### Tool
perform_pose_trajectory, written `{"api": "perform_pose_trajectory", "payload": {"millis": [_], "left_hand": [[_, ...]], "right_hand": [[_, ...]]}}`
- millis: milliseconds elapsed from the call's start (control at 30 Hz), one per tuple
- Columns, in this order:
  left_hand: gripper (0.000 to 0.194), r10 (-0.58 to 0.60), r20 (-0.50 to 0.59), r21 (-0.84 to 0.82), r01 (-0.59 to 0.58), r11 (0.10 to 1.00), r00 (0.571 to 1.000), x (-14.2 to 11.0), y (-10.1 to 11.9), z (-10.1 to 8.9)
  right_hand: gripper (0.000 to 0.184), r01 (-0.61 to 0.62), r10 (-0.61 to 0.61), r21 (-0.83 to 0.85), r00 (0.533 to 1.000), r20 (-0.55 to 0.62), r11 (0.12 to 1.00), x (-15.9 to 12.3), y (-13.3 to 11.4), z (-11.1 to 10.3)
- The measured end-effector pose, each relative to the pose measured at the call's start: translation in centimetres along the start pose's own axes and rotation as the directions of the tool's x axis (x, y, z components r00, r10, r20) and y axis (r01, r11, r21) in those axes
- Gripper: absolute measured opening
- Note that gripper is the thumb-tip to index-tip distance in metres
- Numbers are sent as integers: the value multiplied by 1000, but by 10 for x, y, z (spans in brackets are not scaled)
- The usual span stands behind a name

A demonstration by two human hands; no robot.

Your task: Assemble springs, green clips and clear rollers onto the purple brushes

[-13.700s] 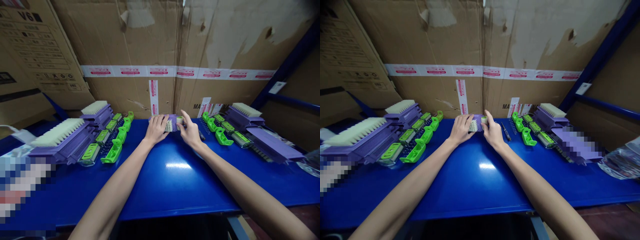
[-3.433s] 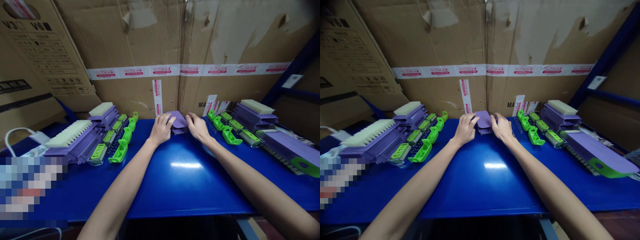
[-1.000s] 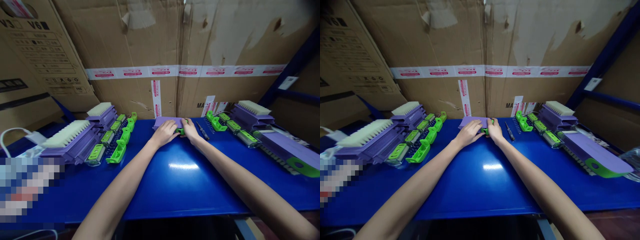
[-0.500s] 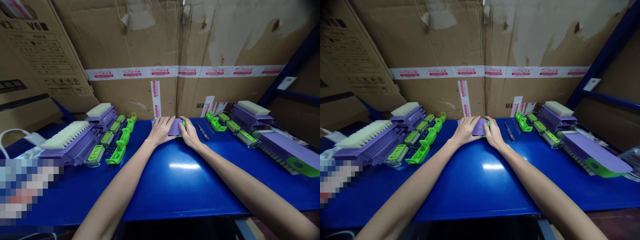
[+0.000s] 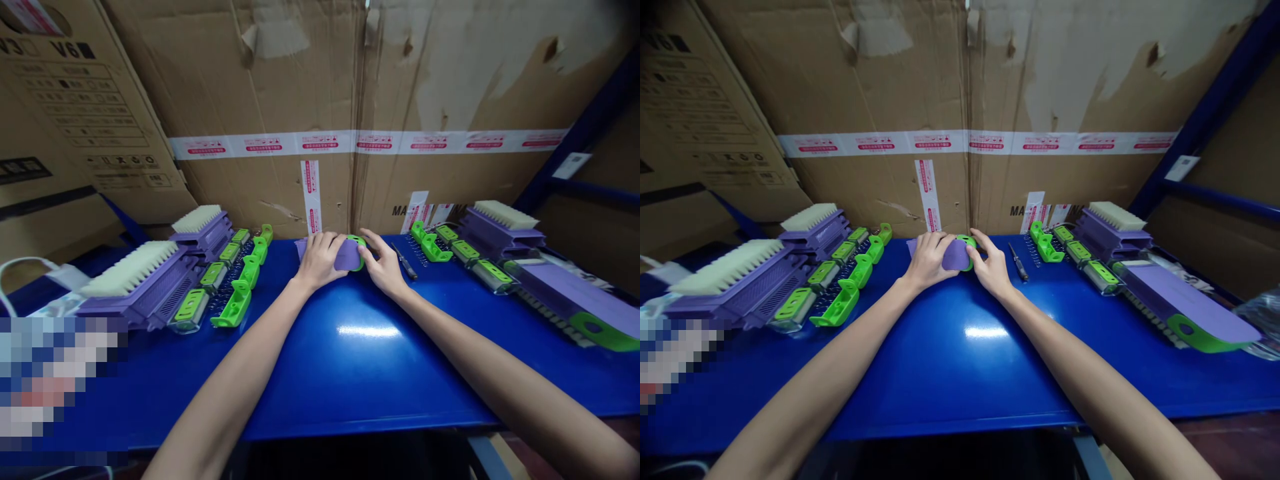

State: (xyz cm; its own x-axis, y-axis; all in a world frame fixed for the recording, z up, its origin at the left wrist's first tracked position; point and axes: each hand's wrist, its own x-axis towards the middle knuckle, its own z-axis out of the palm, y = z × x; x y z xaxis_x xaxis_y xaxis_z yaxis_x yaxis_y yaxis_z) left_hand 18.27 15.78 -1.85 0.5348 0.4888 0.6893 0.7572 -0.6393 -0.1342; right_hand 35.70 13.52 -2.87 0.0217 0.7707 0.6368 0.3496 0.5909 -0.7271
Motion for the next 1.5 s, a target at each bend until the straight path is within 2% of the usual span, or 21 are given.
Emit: {"api": "perform_pose_trajectory", "payload": {"millis": [167,333,400,533,600,733,833,967,1067,1133,1200,1300,1400,1500], "left_hand": [[70,72,9,0,-72,997,997,-2,-2,3],[58,45,38,-49,-43,998,998,0,-3,4],[57,42,37,-61,-40,997,998,0,-3,4],[65,63,29,-6,-62,998,998,-1,-3,2],[72,52,10,25,-52,998,999,-3,-2,1],[77,17,-12,12,-17,1000,1000,-3,-4,0],[74,30,3,-11,-30,999,1000,-2,-5,0],[66,55,-7,15,-55,998,998,-2,-4,2],[68,18,-30,32,-17,999,999,-3,-2,4],[72,-37,-40,31,38,999,999,-4,-3,4],[72,-86,-47,33,87,996,995,-4,-3,4],[67,-114,-45,34,116,993,992,-3,-4,2],[63,-132,-36,59,134,989,991,-3,-5,2],[57,-169,-35,83,171,982,985,-4,-5,2]], "right_hand": [[55,-28,32,-51,997,66,998,0,-1,-2],[63,-41,56,-83,981,186,996,-2,1,0],[63,-36,52,-84,979,198,996,-2,4,2],[61,-68,72,-35,988,137,997,0,8,4],[62,-125,124,3,986,112,992,1,10,3],[71,-308,298,67,946,128,949,5,10,0],[72,-364,354,86,928,115,927,8,8,-1],[68,-373,365,85,926,93,924,11,7,-2],[62,-339,336,43,940,62,940,12,9,-6],[54,-290,290,-55,957,2,956,14,11,-13],[47,-218,206,-221,975,-77,950,18,11,-23],[41,-152,88,-529,986,-143,835,24,6,-44],[39,-212,125,-746,977,-172,632,30,-5,-66],[37,-262,177,-845,963,-201,466,31,-18,-87]]}}
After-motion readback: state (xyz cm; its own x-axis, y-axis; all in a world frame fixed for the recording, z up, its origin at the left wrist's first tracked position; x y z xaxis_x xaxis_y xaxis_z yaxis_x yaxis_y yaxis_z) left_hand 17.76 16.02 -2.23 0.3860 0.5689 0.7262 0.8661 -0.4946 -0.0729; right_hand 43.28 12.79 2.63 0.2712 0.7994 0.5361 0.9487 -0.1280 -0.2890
